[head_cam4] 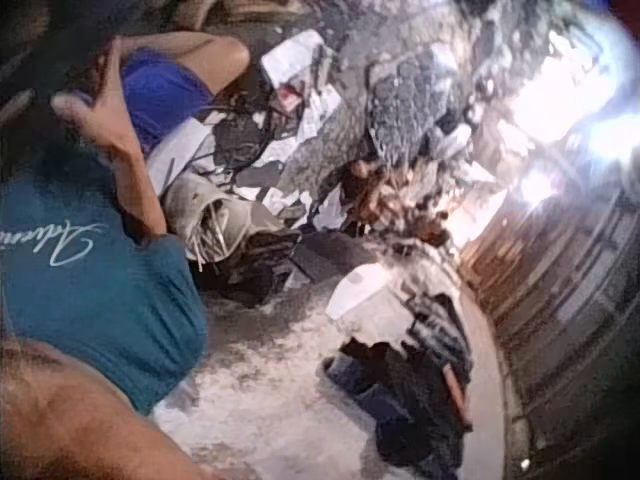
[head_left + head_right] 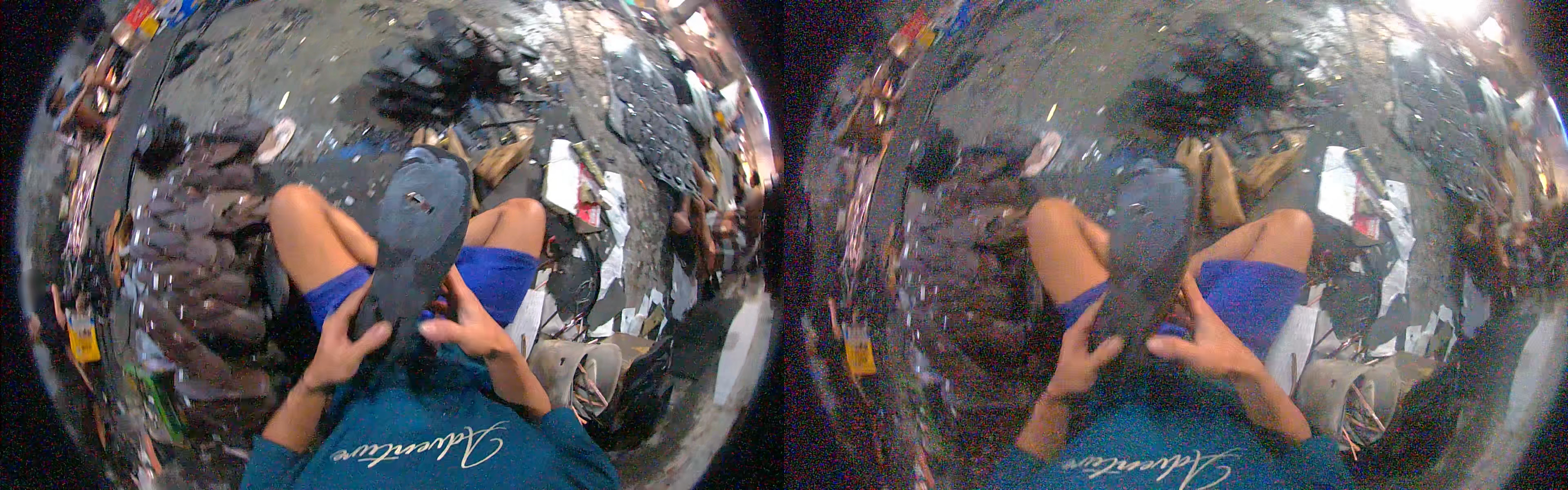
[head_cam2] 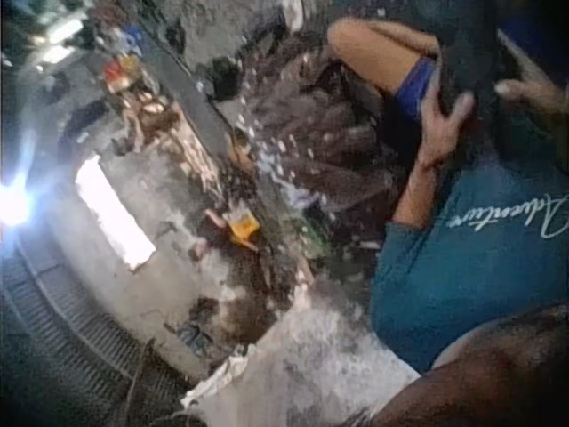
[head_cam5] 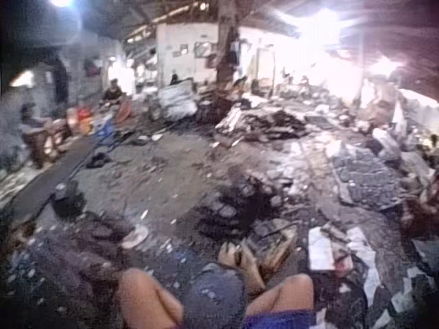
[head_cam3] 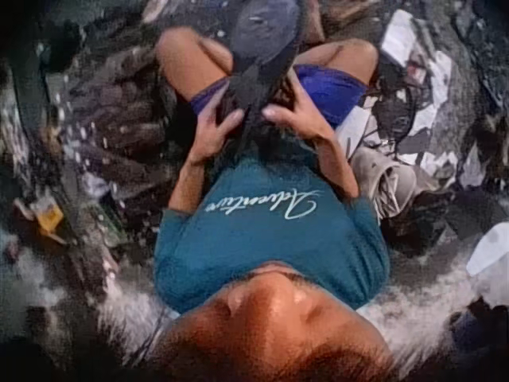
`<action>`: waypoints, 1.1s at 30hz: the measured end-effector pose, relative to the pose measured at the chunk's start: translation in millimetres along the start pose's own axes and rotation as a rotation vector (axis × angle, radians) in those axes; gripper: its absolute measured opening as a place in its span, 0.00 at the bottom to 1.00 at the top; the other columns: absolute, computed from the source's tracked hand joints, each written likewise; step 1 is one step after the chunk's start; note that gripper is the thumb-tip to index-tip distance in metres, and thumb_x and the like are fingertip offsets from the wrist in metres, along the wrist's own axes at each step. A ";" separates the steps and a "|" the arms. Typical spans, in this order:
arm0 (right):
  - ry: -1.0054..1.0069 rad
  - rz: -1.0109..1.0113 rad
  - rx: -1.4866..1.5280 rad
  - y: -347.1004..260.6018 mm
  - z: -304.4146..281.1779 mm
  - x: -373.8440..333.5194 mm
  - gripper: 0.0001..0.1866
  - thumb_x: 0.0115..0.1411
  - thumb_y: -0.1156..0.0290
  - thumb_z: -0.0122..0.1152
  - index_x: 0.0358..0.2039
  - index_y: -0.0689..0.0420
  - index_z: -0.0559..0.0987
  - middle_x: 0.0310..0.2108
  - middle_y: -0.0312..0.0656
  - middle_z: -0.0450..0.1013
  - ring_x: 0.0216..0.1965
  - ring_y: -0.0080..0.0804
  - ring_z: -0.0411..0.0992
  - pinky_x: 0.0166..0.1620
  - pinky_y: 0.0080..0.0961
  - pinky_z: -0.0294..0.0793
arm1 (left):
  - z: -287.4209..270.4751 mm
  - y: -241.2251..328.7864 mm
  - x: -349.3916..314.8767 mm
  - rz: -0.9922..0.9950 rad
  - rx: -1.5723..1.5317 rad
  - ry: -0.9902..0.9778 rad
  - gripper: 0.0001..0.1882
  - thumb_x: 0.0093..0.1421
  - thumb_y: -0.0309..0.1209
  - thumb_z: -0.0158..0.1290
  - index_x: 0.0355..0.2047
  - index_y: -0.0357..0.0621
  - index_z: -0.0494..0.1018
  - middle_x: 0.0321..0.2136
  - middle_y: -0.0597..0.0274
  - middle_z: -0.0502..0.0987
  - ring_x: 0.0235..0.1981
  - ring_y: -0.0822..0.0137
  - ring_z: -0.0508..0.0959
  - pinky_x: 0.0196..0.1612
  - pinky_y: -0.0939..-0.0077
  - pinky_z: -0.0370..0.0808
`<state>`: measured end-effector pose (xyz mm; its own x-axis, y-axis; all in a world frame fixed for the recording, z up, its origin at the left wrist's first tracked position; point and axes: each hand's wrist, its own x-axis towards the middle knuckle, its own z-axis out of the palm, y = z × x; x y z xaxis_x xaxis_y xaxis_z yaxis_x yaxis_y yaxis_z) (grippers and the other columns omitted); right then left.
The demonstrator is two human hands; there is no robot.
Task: The person sits on the ground and repeatedly picks up sandals, inserts wooden shoe trees into them, and manipulates the straps and soles by hand. The person turns the sandals over to work on different sides and places them back on the ground after handling.
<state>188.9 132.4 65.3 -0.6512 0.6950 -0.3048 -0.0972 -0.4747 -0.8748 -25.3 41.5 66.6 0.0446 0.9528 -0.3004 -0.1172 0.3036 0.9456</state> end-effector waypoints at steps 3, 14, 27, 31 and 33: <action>0.084 0.058 -0.278 92.4 -3.6 23.2 0.61 0.46 0.65 0.77 0.71 0.61 0.43 0.64 0.51 0.59 0.65 0.42 0.59 0.68 0.36 0.58 | -3.0 -41.0 1.5 0.039 0.118 0.087 0.35 0.59 0.27 0.59 0.66 0.34 0.61 0.56 0.54 0.73 0.57 0.66 0.71 0.63 0.69 0.65; 0.187 0.107 -0.254 114.7 10.9 33.5 0.56 0.43 0.72 0.72 0.67 0.66 0.46 0.58 0.51 0.63 0.59 0.40 0.65 0.63 0.36 0.65 | 11.5 -91.9 2.8 -0.172 -0.009 0.284 0.23 0.59 0.23 0.52 0.56 0.36 0.70 0.49 0.59 0.75 0.49 0.70 0.73 0.55 0.73 0.70; 0.120 -0.219 -0.280 -4.8 18.8 52.1 0.46 0.60 0.64 0.69 0.70 0.61 0.51 0.64 0.50 0.60 0.66 0.39 0.59 0.68 0.36 0.58 | -34.6 -1.1 126.5 0.522 0.225 0.935 0.26 0.69 0.45 0.50 0.52 0.31 0.71 0.51 0.54 0.74 0.56 0.55 0.70 0.65 0.62 0.59; 0.011 -0.013 -0.121 -2.1 -19.6 55.4 0.43 0.59 0.62 0.71 0.68 0.59 0.57 0.62 0.46 0.65 0.65 0.37 0.61 0.66 0.35 0.60 | -100.4 15.1 144.4 0.293 -0.653 0.547 0.22 0.69 0.50 0.49 0.38 0.39 0.71 0.33 0.62 0.72 0.33 0.63 0.75 0.39 0.67 0.77; 0.061 0.036 -0.229 42.5 -56.7 80.0 0.41 0.58 0.63 0.70 0.67 0.58 0.59 0.61 0.49 0.66 0.65 0.39 0.62 0.66 0.35 0.61 | -119.1 30.6 133.5 0.327 -0.784 0.452 0.34 0.69 0.60 0.39 0.52 0.38 0.69 0.40 0.52 0.77 0.38 0.62 0.78 0.36 0.73 0.78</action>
<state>175.4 198.4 -17.7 -0.6040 0.7145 -0.3531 0.1032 -0.3692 -0.9236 -141.1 178.8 40.6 -0.4756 0.8539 -0.2116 -0.6929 -0.2154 0.6881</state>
